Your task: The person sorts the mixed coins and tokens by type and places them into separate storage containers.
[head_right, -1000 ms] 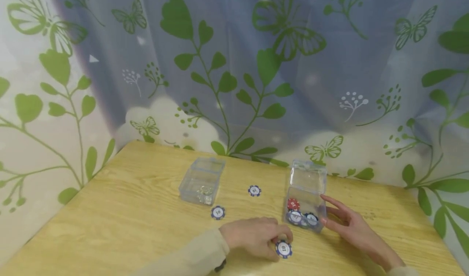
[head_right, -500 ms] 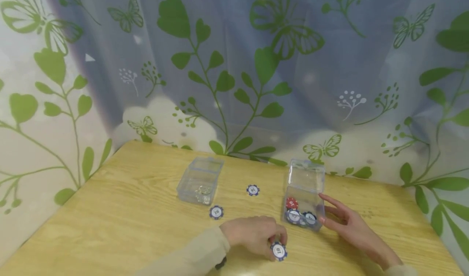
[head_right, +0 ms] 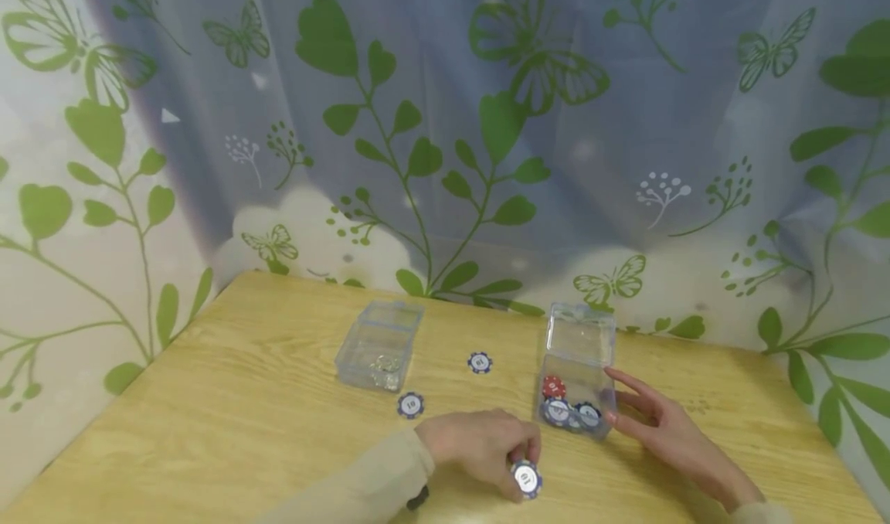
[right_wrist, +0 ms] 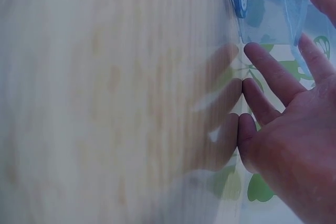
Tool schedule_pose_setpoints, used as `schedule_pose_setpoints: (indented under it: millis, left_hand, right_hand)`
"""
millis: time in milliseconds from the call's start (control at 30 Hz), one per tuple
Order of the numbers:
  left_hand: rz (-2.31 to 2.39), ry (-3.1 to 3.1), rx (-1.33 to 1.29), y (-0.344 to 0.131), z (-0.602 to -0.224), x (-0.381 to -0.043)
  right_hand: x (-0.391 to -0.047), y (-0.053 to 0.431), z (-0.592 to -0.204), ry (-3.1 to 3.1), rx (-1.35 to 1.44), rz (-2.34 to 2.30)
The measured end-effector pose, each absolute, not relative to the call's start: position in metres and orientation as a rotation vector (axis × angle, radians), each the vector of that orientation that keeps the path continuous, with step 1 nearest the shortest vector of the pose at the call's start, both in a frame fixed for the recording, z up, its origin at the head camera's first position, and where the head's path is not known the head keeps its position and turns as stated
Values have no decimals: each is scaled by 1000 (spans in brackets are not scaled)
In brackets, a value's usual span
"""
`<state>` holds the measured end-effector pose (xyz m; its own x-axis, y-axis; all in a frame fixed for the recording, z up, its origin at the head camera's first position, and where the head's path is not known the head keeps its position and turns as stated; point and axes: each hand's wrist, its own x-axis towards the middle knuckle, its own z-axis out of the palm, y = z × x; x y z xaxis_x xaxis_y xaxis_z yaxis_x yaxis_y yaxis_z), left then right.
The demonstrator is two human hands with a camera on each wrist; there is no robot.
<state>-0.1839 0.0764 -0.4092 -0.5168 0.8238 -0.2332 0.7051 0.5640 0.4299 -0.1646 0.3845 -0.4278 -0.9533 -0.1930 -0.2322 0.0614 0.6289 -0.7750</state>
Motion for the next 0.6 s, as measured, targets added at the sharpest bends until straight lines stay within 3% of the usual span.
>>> schedule_pose_setpoints:
  millis: [600]
  left_hand:
    - [495,2324,1203,74,-409,-188]
  right_hand:
    - [-166,384,-425,2526,-73,-1234]
